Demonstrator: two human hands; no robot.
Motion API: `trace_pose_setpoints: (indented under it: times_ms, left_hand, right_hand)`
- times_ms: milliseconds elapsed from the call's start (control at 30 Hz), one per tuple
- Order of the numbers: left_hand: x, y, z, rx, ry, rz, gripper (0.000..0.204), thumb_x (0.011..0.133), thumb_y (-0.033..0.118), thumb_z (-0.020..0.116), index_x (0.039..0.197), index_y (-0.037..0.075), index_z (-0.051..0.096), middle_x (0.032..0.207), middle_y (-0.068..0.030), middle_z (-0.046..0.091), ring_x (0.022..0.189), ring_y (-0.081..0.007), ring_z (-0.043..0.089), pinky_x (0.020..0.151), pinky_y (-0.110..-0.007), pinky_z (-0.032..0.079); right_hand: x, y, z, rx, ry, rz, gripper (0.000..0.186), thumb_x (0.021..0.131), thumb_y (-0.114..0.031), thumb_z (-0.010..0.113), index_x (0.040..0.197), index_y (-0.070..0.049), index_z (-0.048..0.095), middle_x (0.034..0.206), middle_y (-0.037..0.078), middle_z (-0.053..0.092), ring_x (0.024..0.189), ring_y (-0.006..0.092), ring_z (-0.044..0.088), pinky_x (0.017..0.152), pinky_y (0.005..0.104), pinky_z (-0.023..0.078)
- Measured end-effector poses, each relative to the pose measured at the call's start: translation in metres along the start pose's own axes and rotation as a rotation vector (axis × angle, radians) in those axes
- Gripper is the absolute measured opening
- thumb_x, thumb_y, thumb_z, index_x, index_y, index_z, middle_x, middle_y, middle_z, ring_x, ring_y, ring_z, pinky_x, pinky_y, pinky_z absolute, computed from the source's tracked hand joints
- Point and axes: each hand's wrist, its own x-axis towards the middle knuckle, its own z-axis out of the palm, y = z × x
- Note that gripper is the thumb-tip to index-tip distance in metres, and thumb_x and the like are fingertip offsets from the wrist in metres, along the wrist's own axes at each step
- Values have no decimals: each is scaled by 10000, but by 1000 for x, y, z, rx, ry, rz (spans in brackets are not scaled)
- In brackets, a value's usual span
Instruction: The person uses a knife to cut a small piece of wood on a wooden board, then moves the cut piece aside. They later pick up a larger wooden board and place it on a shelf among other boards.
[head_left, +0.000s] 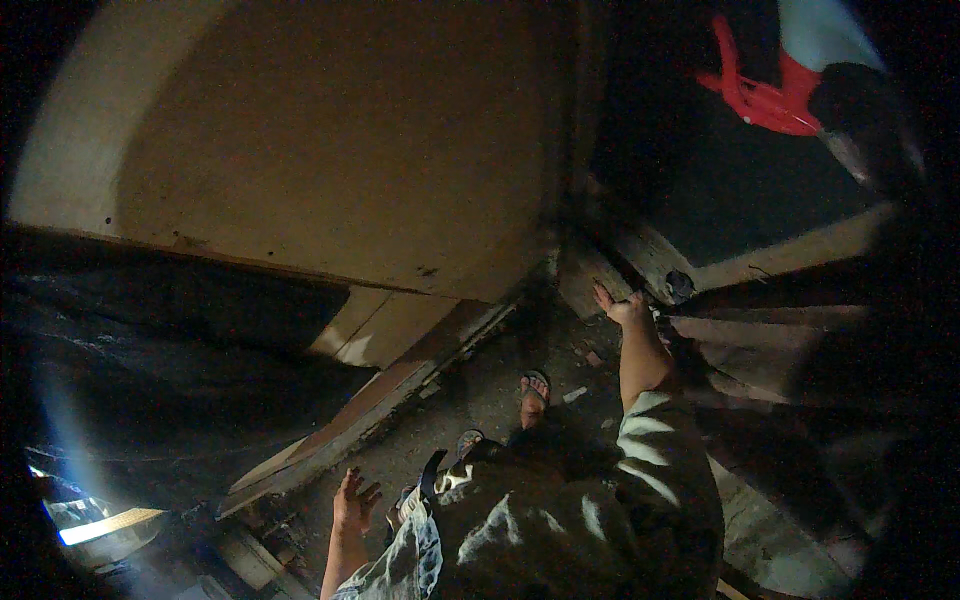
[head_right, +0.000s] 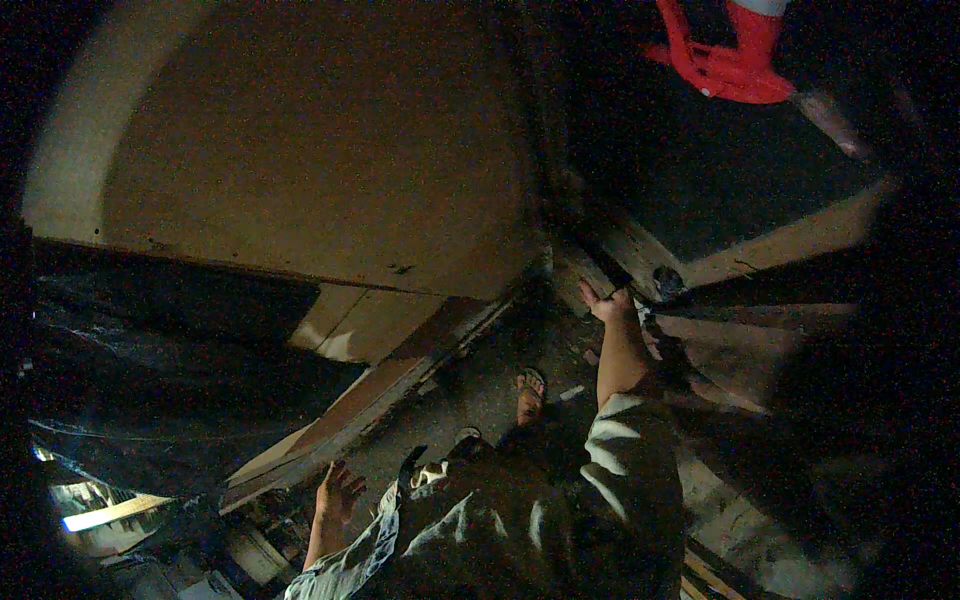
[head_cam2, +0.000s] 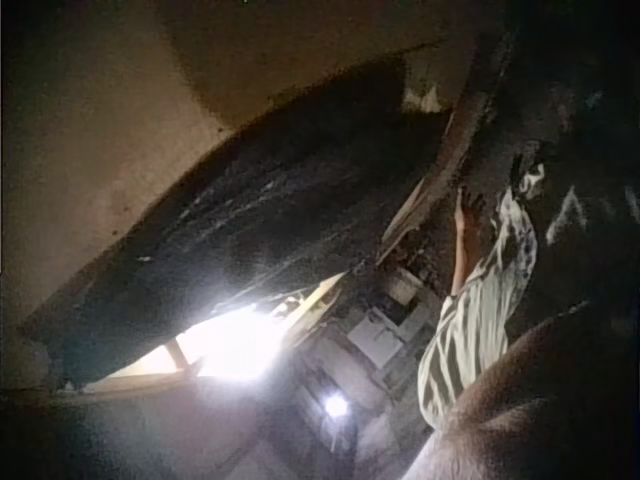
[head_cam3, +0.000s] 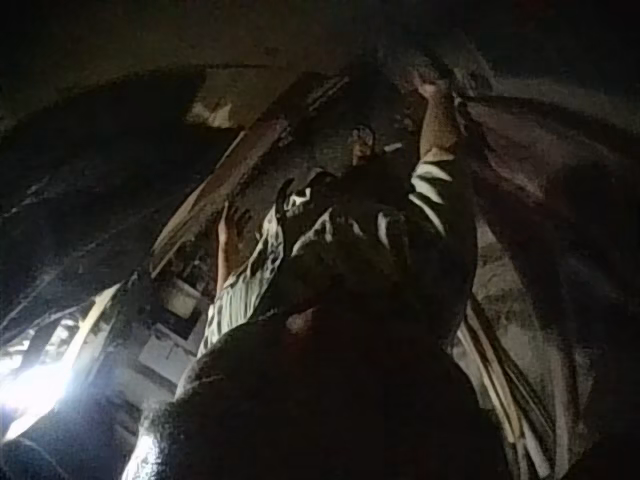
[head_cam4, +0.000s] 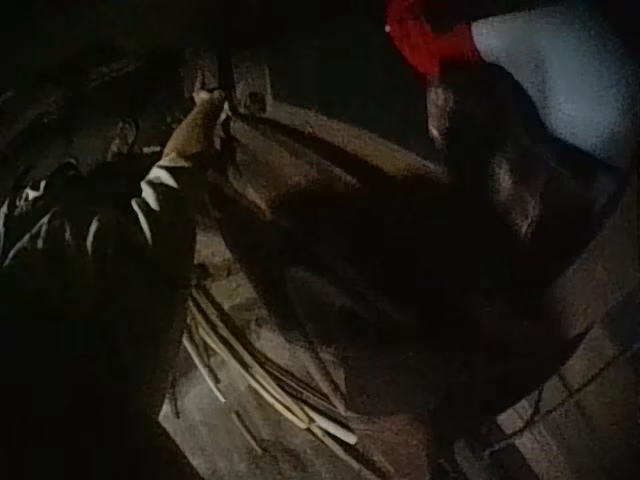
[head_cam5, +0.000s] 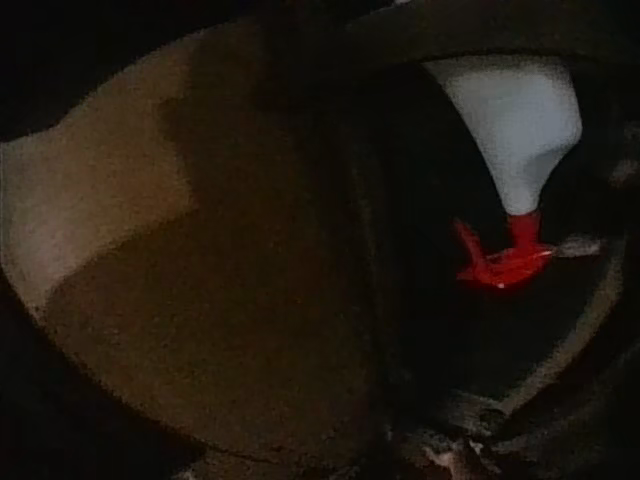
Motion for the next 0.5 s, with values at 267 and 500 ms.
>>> trace_pose_setpoints:
  times_ms: [267, 500]
  left_hand:
    - [-12, 14, 17, 20, -2, -20, 742, 1027, 473, 529, 1570, 37, 273, 1641, -219, 195, 1280, -417, 541, 1012, -483, 491]
    - [-11, 16, 24, 10, -19, -34, 719, 1024, 468, 532, 1564, 51, 306, 1640, -190, 227, 1274, -399, 548, 998, -469, 487]
  right_hand:
    - [-8, 6, 1, -44, -40, -113, 562, 1026, -403, 515, 1429, -11, 492, 1476, 184, 492, 1268, 382, 555, 961, 495, 564]
    - [15, -15, -10, -225, -217, -313, 548, 1050, -443, 436, 1443, -68, 509, 1447, 173, 524, 1271, 388, 558, 934, 499, 589]
